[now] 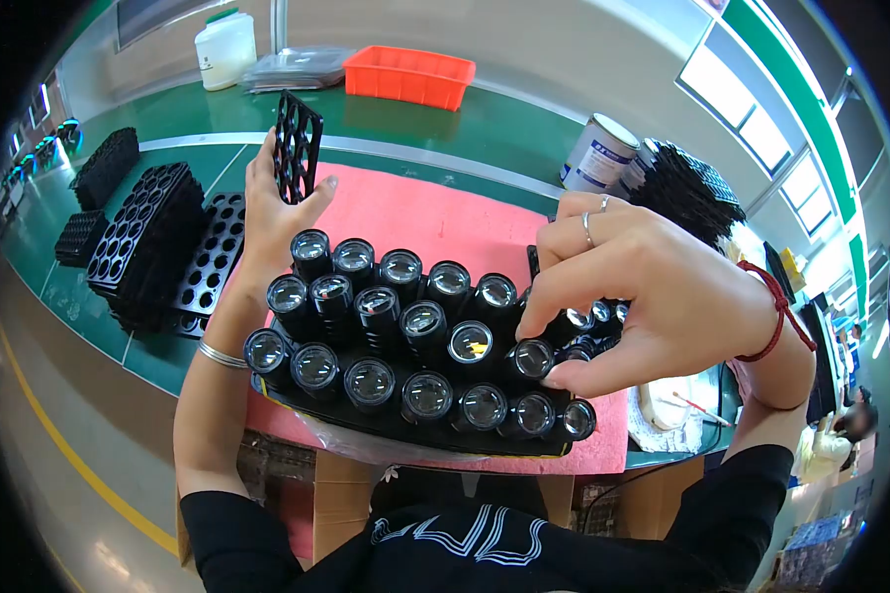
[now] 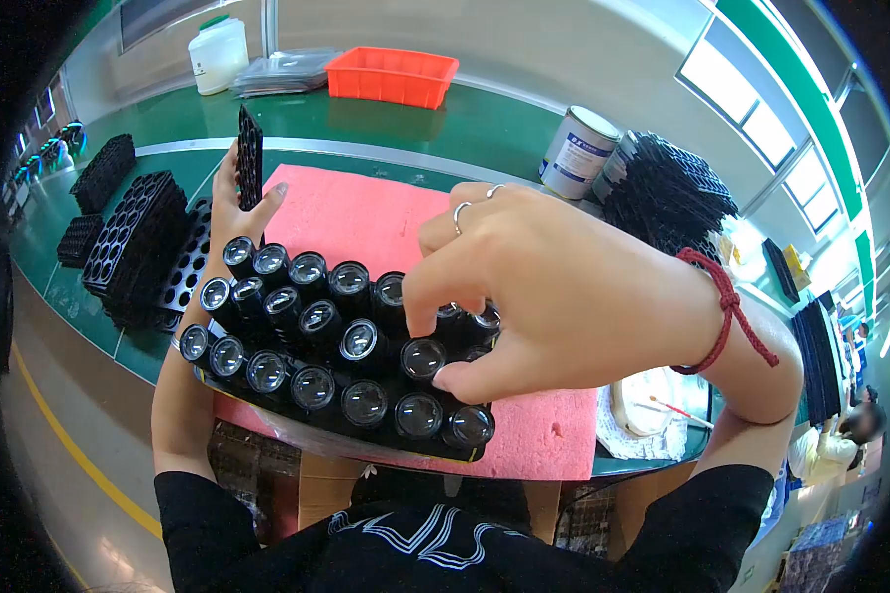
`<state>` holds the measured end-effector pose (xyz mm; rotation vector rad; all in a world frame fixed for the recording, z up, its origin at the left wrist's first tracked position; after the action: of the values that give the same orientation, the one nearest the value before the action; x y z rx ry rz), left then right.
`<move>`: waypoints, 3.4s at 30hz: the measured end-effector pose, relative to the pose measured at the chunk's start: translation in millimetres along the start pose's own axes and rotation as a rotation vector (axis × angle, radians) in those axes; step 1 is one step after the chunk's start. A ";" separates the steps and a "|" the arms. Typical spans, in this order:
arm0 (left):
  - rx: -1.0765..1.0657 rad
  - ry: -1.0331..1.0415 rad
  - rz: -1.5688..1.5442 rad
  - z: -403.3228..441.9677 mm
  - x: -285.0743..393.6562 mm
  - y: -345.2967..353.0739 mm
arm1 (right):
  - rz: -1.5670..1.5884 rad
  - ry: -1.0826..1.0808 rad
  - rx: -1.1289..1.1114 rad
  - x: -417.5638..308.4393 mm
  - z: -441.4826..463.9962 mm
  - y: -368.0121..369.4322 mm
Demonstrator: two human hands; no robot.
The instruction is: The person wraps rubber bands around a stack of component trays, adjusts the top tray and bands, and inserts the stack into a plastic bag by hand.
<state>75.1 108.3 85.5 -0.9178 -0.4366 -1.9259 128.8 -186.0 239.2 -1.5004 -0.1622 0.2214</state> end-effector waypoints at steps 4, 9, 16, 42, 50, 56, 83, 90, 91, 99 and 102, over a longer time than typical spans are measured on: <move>-0.002 -0.004 0.059 -2.0 4.9 0.6 | -0.037 0.055 -0.097 -0.5 1.8 -2.1; -0.001 -0.002 0.044 -5.2 11.3 2.7 | -0.045 0.062 -0.081 -2.8 4.0 -3.9; -0.014 0.008 0.075 -3.4 10.8 1.9 | -0.039 0.071 0.017 -5.4 13.9 -12.1; -0.034 0.016 0.099 -2.8 12.1 2.8 | -0.076 0.002 -0.064 -10.3 32.7 0.6; -0.027 0.002 0.087 -4.2 14.1 2.7 | -0.068 -0.007 -0.080 -9.3 34.2 -0.3; -0.030 0.010 0.087 -4.3 14.9 3.2 | -0.123 -0.025 -0.084 -11.1 35.2 -0.5; -0.045 -0.008 0.063 -3.5 13.6 2.0 | -0.051 0.004 -0.106 -6.8 66.5 2.1; -0.051 -0.030 0.067 -3.8 13.5 3.1 | 0.009 0.038 -0.165 -5.7 63.7 5.2; -0.053 -0.029 0.067 -3.9 13.5 3.4 | -0.004 0.034 -0.157 -5.9 63.5 4.9; -0.054 -0.019 0.067 -4.2 13.4 2.9 | 0.033 0.081 -0.105 -7.7 71.7 -1.9; -0.060 -0.018 0.065 -4.8 15.0 2.1 | 0.019 0.067 -0.034 -8.1 74.9 0.3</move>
<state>70.6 95.3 93.4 -0.9768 -0.3567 -1.8816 102.8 -115.5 244.1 -1.5421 -0.0982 0.1843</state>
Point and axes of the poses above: each hand's wrist, its own z-axis towards the middle knuckle, its own y-axis out of the palm, x = y × z, the point moved 5 cm from there along z, towards the middle knuckle, and after that the axes turned 12 degrees about -z, right-handed, at the moved point
